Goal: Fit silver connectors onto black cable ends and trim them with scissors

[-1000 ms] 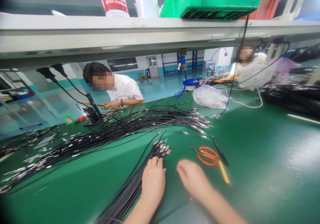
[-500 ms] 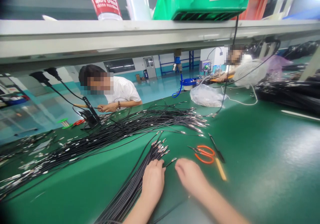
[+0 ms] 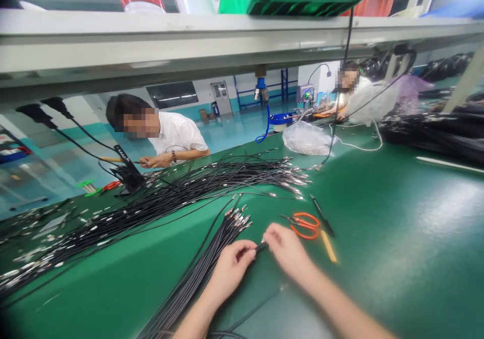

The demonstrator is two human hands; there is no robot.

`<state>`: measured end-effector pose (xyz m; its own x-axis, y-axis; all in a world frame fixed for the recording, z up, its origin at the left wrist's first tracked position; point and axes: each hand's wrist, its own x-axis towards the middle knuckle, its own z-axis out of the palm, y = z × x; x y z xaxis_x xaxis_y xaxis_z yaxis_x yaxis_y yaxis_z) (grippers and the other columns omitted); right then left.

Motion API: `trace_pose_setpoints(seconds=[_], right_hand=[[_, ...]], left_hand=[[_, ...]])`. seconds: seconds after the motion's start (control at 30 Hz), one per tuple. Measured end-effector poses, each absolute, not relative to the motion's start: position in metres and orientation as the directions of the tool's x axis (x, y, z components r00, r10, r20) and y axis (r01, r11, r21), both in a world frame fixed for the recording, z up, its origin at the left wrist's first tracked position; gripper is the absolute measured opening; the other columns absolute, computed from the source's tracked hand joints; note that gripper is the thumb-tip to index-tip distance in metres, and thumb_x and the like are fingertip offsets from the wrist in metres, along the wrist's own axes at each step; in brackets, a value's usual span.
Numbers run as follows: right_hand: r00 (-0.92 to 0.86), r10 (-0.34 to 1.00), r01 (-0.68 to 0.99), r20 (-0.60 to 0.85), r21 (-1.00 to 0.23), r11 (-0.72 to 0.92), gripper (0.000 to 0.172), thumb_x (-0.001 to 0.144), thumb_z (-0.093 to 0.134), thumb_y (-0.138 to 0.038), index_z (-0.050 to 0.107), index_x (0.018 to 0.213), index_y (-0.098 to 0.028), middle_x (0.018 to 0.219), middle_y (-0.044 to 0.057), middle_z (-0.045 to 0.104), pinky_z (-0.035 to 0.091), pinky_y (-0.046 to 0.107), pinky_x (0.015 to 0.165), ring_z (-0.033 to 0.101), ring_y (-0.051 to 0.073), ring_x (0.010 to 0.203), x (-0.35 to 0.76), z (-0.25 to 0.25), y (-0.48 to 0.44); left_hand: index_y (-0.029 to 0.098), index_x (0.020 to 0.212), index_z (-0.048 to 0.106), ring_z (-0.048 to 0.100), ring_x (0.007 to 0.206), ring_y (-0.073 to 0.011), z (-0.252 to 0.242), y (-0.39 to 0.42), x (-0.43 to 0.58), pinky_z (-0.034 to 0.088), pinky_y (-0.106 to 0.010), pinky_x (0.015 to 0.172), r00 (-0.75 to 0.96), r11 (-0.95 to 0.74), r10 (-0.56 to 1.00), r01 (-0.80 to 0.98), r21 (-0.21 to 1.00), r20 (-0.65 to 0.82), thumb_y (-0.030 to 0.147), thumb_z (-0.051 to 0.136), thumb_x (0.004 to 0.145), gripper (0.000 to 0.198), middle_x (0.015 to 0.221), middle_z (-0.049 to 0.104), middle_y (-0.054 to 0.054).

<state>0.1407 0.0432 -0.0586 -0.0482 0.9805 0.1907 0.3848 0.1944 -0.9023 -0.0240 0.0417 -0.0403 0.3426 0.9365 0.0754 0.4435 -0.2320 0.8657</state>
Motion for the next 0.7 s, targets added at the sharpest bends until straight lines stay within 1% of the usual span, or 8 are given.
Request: trace_pose_setpoints(seconds=[0.07,0.1,0.23,0.37,0.47,0.6,0.7], right_hand=[[-0.068,0.981,0.342,0.182,-0.919,0.194,0.023,0.081,0.043,-0.032,0.046,0.063,-0.018,0.054,-0.005,0.043,0.034,0.022,0.053,0.044,0.012,0.054,0.141,-0.053,0.04],[-0.079,0.981,0.312,0.177,-0.93,0.193,0.024,0.081,0.044,-0.032,0.045,0.062,-0.018,0.054,-0.005,0.042,0.034,0.022,0.052,0.043,0.011,0.054,0.141,-0.049,0.038],[-0.125,0.978,0.201,0.165,-0.962,0.187,0.027,0.08,0.047,-0.032,0.044,0.057,-0.018,0.051,-0.005,0.042,0.032,0.022,0.051,0.039,0.01,0.051,0.14,-0.036,0.03],[-0.137,0.976,0.133,0.168,-0.973,0.187,0.026,0.079,0.049,-0.031,0.045,0.056,-0.018,0.05,-0.005,0.042,0.031,0.022,0.049,0.038,0.01,0.049,0.14,-0.033,0.026],[-0.142,0.976,0.085,0.163,-0.981,0.176,0.024,0.078,0.049,-0.029,0.045,0.057,-0.018,0.049,-0.005,0.042,0.029,0.022,0.048,0.036,0.009,0.048,0.141,-0.034,0.026],[-0.149,0.974,0.057,0.173,-0.982,0.183,0.024,0.077,0.049,-0.027,0.044,0.056,-0.018,0.049,-0.005,0.041,0.028,0.022,0.049,0.036,0.01,0.049,0.141,-0.034,0.025],[-0.15,0.971,0.07,0.185,-0.978,0.197,0.023,0.078,0.048,-0.027,0.044,0.057,-0.018,0.051,-0.005,0.04,0.029,0.022,0.051,0.037,0.01,0.051,0.14,-0.034,0.024]], left_hand=[[0.014,0.085,0.064,0.051,0.065,-0.013,-0.041,0.039,-0.019,0.04,-0.022,0.06,0.357,-0.212,0.931,0.354,0.911,0.078,0.02,0.054,0.072,0.017,0.076,0.06,-0.004],[0.014,0.087,0.065,0.051,0.064,-0.0125,-0.04,0.038,-0.017,0.04,-0.021,0.059,0.362,-0.206,0.928,0.314,0.927,0.084,0.021,0.056,0.072,0.018,0.077,0.06,-0.004],[0.013,0.078,0.066,0.044,0.056,-0.0102,-0.035,0.032,-0.013,0.036,-0.02,0.053,0.377,-0.175,0.922,0.204,0.963,0.087,0.027,0.054,0.076,0.018,0.067,0.055,-0.002],[0.013,0.072,0.066,0.043,0.058,-0.0108,-0.031,0.032,-0.015,0.034,-0.02,0.055,0.413,-0.153,0.907,0.136,0.979,0.084,0.032,0.054,0.078,0.023,0.065,0.054,-0.002],[0.012,0.069,0.066,0.04,0.056,-0.0096,-0.03,0.032,-0.017,0.032,-0.021,0.053,0.423,-0.108,0.904,0.097,0.989,0.057,0.034,0.056,0.077,0.025,0.063,0.052,-0.001],[0.012,0.07,0.067,0.037,0.052,-0.0078,-0.03,0.032,-0.017,0.029,-0.02,0.05,0.413,-0.041,0.911,0.037,0.998,0.022,0.037,0.058,0.076,0.027,0.063,0.051,0.0],[0.011,0.072,0.066,0.035,0.051,-0.0069,-0.032,0.032,-0.017,0.027,-0.02,0.049,0.398,0.018,0.917,-0.009,1.0,-0.013,0.036,0.06,0.074,0.026,0.061,0.052,0.0]])
